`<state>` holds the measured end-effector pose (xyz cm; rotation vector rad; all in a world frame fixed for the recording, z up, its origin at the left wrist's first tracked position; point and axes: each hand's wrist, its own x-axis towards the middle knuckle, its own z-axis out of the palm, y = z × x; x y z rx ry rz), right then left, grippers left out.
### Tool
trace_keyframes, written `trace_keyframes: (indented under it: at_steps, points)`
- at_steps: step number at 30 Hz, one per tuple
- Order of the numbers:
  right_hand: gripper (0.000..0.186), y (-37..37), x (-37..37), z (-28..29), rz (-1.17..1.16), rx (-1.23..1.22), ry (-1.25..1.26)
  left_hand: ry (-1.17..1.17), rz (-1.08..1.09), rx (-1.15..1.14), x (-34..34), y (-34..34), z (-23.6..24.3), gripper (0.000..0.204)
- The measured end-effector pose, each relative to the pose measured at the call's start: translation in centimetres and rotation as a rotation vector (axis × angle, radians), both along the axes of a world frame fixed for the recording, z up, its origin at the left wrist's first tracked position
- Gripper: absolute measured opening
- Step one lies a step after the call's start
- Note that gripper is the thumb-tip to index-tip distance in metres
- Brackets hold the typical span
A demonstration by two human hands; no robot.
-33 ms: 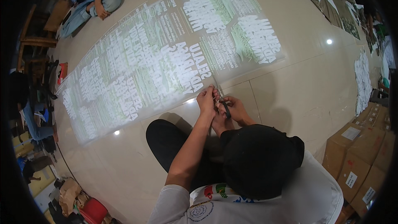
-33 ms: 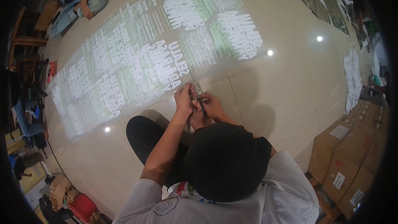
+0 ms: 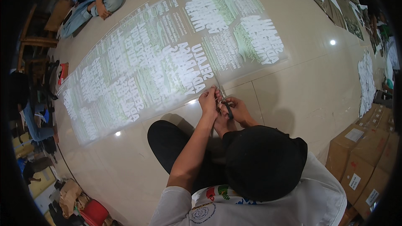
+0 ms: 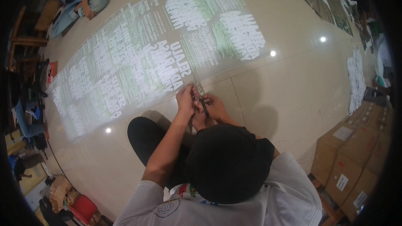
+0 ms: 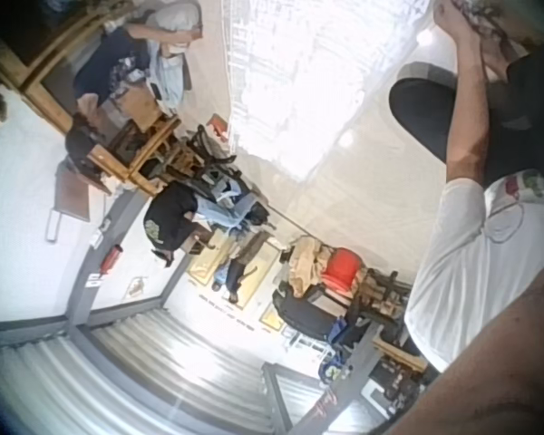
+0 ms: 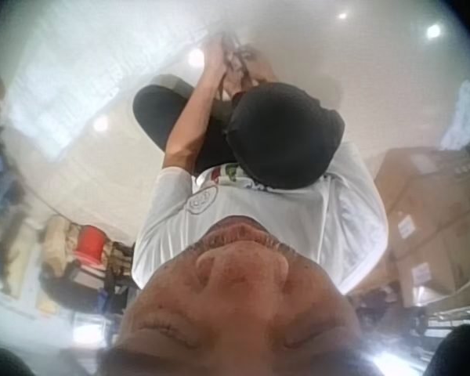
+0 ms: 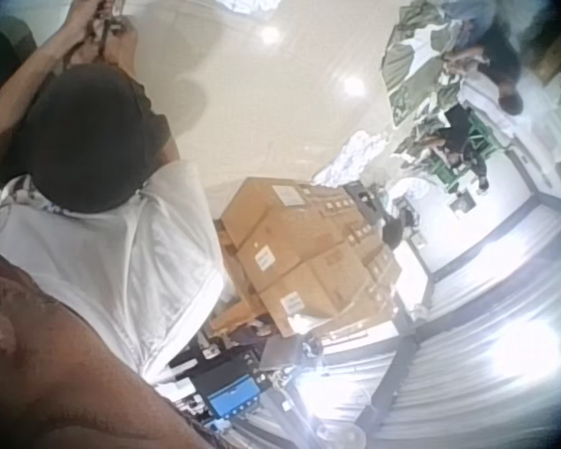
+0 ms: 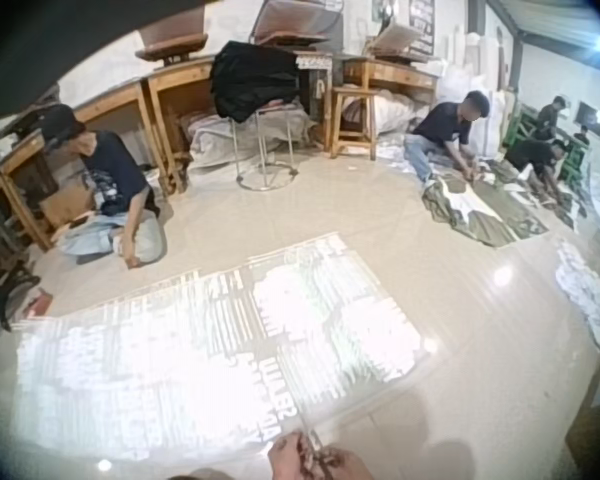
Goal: The person sits on the floor and uses a utility knife to cut a large sheet of printed material laid out on the ground. They repeatedly score and cut along straight lines, separating sections of the sheet.
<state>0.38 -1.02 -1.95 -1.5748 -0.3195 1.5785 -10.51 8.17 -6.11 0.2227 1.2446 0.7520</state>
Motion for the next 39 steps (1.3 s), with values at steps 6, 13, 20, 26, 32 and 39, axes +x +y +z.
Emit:
trace_keyframes:
  at_steps: [6,13,20,26,32,39]
  points:
    - [0.035,-0.1,0.1,0.3,0.005,-0.025,-0.012,0.012,0.001,-0.001,0.3,0.0,0.1,0.020]
    - [0.037,-0.3,0.3,0.0,-0.007,-0.020,-0.015,0.007,0.001,-0.006,0.6,0.1,0.2,0.020]
    - [0.034,0.5,0.4,1.2,0.001,-0.022,-0.010,0.010,-0.042,0.046,0.3,0.6,0.1,0.023]
    - [0.033,0.2,1.0,1.2,0.014,-0.032,-0.035,0.047,-0.012,0.020,1.1,0.4,1.1,0.023]
    - [0.034,0.8,1.0,0.6,0.001,0.010,0.001,-0.026,-0.051,0.039,0.7,0.5,0.6,0.022]
    - [0.038,1.4,1.0,0.6,0.004,-0.016,-0.020,0.026,-0.052,0.072,0.8,0.6,0.5,0.025]
